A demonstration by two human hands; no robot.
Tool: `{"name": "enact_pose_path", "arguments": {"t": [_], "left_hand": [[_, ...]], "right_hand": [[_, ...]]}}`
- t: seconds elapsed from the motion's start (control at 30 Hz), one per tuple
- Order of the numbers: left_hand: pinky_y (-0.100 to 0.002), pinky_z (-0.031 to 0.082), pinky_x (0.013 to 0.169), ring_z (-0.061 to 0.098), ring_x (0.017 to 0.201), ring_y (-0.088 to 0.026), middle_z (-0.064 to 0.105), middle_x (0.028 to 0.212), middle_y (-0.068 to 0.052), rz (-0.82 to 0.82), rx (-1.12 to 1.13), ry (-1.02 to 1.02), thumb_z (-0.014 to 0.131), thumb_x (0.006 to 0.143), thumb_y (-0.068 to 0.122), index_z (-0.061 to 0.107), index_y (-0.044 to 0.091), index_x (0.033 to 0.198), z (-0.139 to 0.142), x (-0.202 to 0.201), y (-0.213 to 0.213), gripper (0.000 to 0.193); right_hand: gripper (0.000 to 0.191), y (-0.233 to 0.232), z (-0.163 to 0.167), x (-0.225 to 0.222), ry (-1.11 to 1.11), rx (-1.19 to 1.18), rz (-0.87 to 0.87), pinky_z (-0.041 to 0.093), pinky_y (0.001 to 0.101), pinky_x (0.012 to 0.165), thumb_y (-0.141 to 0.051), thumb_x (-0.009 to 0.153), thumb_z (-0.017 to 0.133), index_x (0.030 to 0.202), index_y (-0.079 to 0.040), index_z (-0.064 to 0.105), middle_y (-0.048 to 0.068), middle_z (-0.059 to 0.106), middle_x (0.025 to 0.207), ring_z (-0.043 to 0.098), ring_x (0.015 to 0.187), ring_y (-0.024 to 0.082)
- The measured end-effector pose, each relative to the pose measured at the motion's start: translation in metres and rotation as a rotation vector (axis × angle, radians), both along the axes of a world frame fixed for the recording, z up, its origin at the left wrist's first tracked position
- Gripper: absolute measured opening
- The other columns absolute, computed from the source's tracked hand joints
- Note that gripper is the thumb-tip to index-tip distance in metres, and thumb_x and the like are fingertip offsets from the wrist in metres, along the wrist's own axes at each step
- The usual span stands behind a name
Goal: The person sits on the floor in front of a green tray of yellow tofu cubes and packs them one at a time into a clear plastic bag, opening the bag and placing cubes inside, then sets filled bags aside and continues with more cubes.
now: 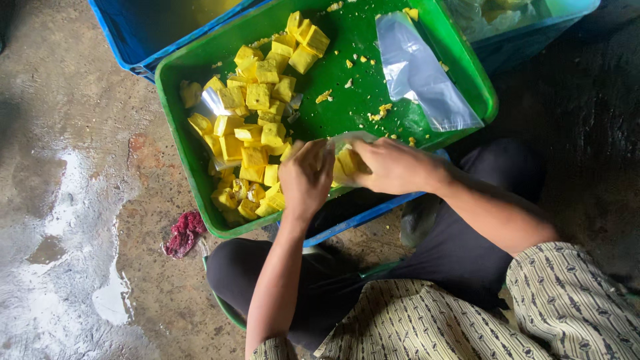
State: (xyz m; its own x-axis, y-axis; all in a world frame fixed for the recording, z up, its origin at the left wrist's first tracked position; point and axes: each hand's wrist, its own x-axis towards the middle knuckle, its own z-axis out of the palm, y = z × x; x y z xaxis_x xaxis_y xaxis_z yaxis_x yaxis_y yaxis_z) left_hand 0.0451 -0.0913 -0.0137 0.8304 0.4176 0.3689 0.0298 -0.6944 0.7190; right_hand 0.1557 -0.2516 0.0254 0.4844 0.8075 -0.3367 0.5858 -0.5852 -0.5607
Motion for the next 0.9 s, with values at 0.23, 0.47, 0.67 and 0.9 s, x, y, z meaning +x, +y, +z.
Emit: {"name": "enact_pose_path", "arguments": {"t": [0.23, 0.47, 0.67, 0.9], "left_hand": [[-0.031, 0.056, 0.07, 0.069, 0.075, -0.013, 0.075, 0.085, -0.011, -0.435, -0.417, 0.264, 0.069, 0.092, 0.02, 0.07, 0.004, 0.122, -0.012, 0.006, 0.01, 0.034], [-0.037, 0.054, 0.064, 0.068, 0.066, -0.02, 0.072, 0.074, -0.016, -0.312, -0.38, 0.37, 0.074, 0.088, 0.033, 0.073, 0.005, 0.102, -0.014, 0.011, -0.004, 0.031], [-0.05, 0.055, 0.073, 0.069, 0.084, -0.041, 0.07, 0.092, -0.019, -0.042, -0.073, 0.217, 0.071, 0.082, 0.041, 0.066, 0.004, 0.097, -0.021, 0.023, -0.031, 0.04], [-0.05, 0.055, 0.076, 0.069, 0.085, -0.041, 0.068, 0.092, -0.017, -0.059, -0.132, 0.288, 0.073, 0.083, 0.042, 0.065, 0.007, 0.093, -0.015, 0.029, -0.032, 0.038]], "right_hand": [[0.039, -0.009, -0.006, 0.021, 0.096, 0.169, 0.102, 0.056, 0.0442, 0.074, -0.013, 0.09, 0.052, 0.128, -0.007, 0.061, 0.02, 0.075, 0.1, 0.074, 0.087, 0.036], [0.025, 0.03, -0.01, 0.136, 0.303, 0.505, -0.028, 0.062, 0.0361, 0.067, -0.016, 0.101, 0.054, 0.116, 0.0, 0.068, 0.012, 0.077, 0.096, 0.077, 0.078, 0.018], [0.039, 0.148, -0.076, 0.205, -0.366, 0.392, -0.237, 0.055, 0.0463, 0.077, -0.027, 0.09, 0.076, 0.114, 0.0, 0.063, 0.021, 0.071, 0.105, 0.069, 0.095, 0.036], [0.046, 0.162, -0.05, 0.186, -0.293, 0.463, -0.349, 0.056, 0.0461, 0.087, -0.023, 0.079, 0.079, 0.117, -0.006, 0.058, 0.017, 0.071, 0.106, 0.07, 0.102, 0.035]]}}
